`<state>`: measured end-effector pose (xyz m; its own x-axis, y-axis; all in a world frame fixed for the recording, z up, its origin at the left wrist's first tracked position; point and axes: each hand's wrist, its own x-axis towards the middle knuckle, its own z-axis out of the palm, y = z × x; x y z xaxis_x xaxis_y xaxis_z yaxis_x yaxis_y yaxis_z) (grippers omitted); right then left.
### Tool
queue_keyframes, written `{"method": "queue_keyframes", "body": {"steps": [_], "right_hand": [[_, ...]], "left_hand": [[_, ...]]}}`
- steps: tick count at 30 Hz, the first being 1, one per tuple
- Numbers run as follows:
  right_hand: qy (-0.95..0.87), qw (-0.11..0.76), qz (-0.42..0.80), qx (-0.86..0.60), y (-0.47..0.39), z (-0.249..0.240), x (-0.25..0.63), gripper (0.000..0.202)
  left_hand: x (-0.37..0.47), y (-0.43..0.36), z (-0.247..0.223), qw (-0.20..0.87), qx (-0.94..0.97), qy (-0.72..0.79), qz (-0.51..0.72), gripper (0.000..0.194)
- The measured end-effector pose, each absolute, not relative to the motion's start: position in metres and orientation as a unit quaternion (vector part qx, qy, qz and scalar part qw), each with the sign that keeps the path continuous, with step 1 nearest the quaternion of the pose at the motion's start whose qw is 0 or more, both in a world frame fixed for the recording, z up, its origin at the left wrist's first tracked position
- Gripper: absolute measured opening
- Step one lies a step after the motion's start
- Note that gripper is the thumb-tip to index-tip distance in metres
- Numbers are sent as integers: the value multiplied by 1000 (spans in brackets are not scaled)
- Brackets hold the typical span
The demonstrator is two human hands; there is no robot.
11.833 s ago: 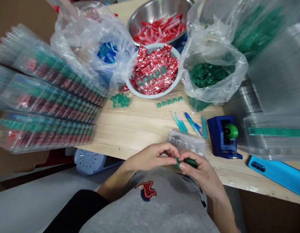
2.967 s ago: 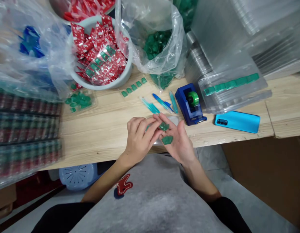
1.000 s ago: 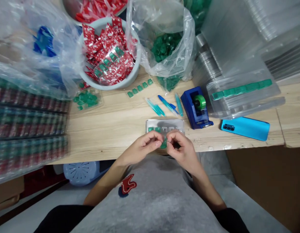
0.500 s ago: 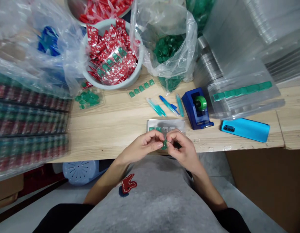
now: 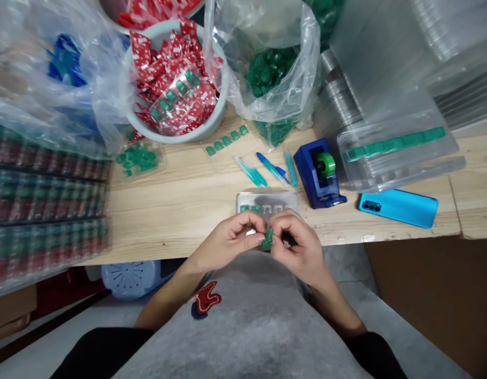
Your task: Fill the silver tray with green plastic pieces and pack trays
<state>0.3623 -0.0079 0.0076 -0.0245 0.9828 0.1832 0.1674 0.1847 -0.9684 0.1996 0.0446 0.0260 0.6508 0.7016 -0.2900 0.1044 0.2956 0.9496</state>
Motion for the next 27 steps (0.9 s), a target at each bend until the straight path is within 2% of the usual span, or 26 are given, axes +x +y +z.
{"method": "queue_keyframes", "body": {"steps": [4,11,21,27], "right_hand": [[-603,500,385,-488,-7,13,363,20],[-628,492,350,-491,-10,23,367,20],[-679,478,267,-488,-12,37,369,16],[-691,460,322,-454,-11,35,374,18]], "left_hand": [[199,43,37,643,634,355,243,11],[194,43,48,610,676,342,233,2],[195,44,63,575,714,329,226,6],[193,46,65,596,714,311,196,8]]}}
